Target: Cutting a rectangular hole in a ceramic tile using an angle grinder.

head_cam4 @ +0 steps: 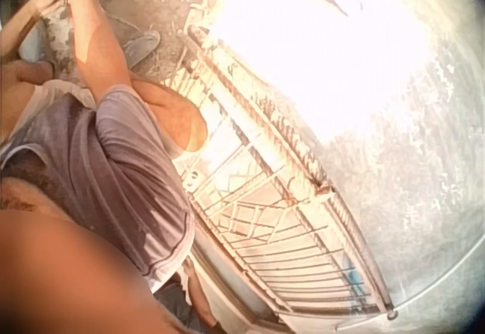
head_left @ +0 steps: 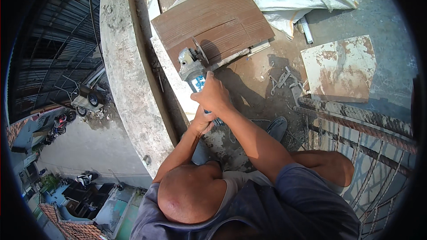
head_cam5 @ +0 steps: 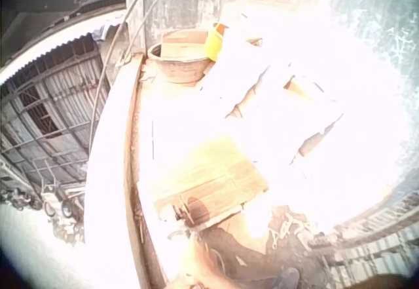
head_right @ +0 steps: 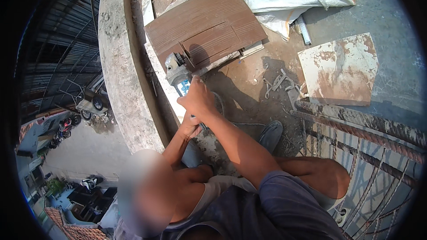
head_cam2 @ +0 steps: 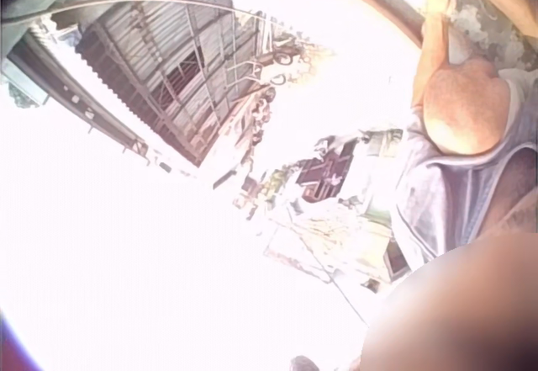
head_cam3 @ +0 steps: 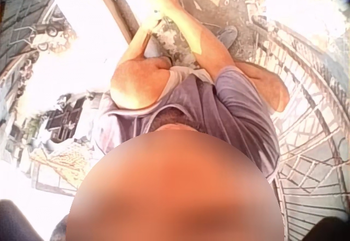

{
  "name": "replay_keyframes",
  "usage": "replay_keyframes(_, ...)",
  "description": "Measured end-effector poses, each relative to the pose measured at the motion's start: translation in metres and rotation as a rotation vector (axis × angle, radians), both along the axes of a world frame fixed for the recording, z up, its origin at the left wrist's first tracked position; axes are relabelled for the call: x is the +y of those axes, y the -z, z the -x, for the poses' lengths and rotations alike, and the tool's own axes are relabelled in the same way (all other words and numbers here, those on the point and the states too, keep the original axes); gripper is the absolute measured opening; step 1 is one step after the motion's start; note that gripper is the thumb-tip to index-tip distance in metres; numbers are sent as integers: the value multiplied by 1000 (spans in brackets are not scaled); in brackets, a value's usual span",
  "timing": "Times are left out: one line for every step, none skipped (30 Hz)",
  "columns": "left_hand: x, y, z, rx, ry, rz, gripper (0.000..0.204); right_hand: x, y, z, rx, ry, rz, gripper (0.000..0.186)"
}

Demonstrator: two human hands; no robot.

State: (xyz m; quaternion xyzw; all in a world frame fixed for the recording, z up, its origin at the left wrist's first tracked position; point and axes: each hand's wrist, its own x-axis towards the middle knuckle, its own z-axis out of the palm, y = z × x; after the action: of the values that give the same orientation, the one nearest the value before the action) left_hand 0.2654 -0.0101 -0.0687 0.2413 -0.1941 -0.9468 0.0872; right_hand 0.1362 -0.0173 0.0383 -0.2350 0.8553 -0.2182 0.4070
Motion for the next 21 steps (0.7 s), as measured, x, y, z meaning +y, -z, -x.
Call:
replay_keyframes(1, 0, 0, -3, -2, -5, 79, 0, 0, 0, 23, 5, -7, 77)
replay_keyframes(2, 1, 0, -7, -3, -10, 78, 0, 0, 0, 45, 10, -14, 71)
replay_keyframes(1, 1, 0, -6, -4, -11, 78, 0, 1, -1, 46, 9, -15, 71)
replay_keyframes(1, 1, -1, 5, 8, 15, 81, 0, 2, -2, 45, 8, -22, 72)
replay_keyframes(1, 1, -2, 16, 20, 41, 83, -1, 3, -3, 43, 7, -28, 72)
replay_keyframes(1, -2, -1, 17, 23, 38, 83, 0, 3, -2, 44, 9, -31, 72)
replay_keyframes(1, -5, -2, -23, 23, 56, 83, 1, 4, -2, 20, 13, -26, 78)
replay_keyframes(0, -9, -2, -64, 24, 75, 83, 1, 4, -2, -5, 17, -20, 84)
replay_keyframes(-1, -14, -1, -63, 26, 73, 83, 1, 4, -2, -4, 19, -22, 84)
replay_keyframes(-3, -21, -1, -110, 61, 71, 83, 2, 5, -2, -6, 23, -23, 84)
replay_keyframes(-4, -23, 0, -156, 96, 69, 84, 2, 5, -1, -7, 26, -25, 84)
replay_keyframes(-5, -23, -1, -159, 94, 71, 84, 2, 4, -3, -9, 25, -23, 84)
replay_keyframes(-4, -21, -2, -149, 87, 83, 84, 1, 3, -3, 15, 17, -28, 79)
replay_keyframes(-3, -19, -2, -138, 80, 95, 84, 1, 3, -4, 39, 10, -33, 75)
replay_keyframes(-2, -17, -2, -138, 82, 96, 84, 1, 4, -5, 39, 12, -33, 75)
replay_keyframes(1, -13, -2, -96, 45, 74, 83, 1, 7, -6, 54, 12, -26, 75)
replay_keyframes(2, -10, -2, -55, 7, 52, 83, 2, 9, -6, 69, 13, -19, 75)
replay_keyframes(3, -5, -3, -55, 11, 51, 83, 2, 9, -6, 69, 16, -20, 75)
replay_keyframes(3, 0, -5, -54, 13, 42, 83, 1, 7, -5, 26, 23, -20, 78)
replay_keyframes(3, 5, -7, -53, 15, 33, 84, 1, 7, -5, -16, 29, -19, 82)
replay_keyframes(4, 6, -6, -52, 21, 31, 84, 1, 6, -4, -16, 35, -21, 82)
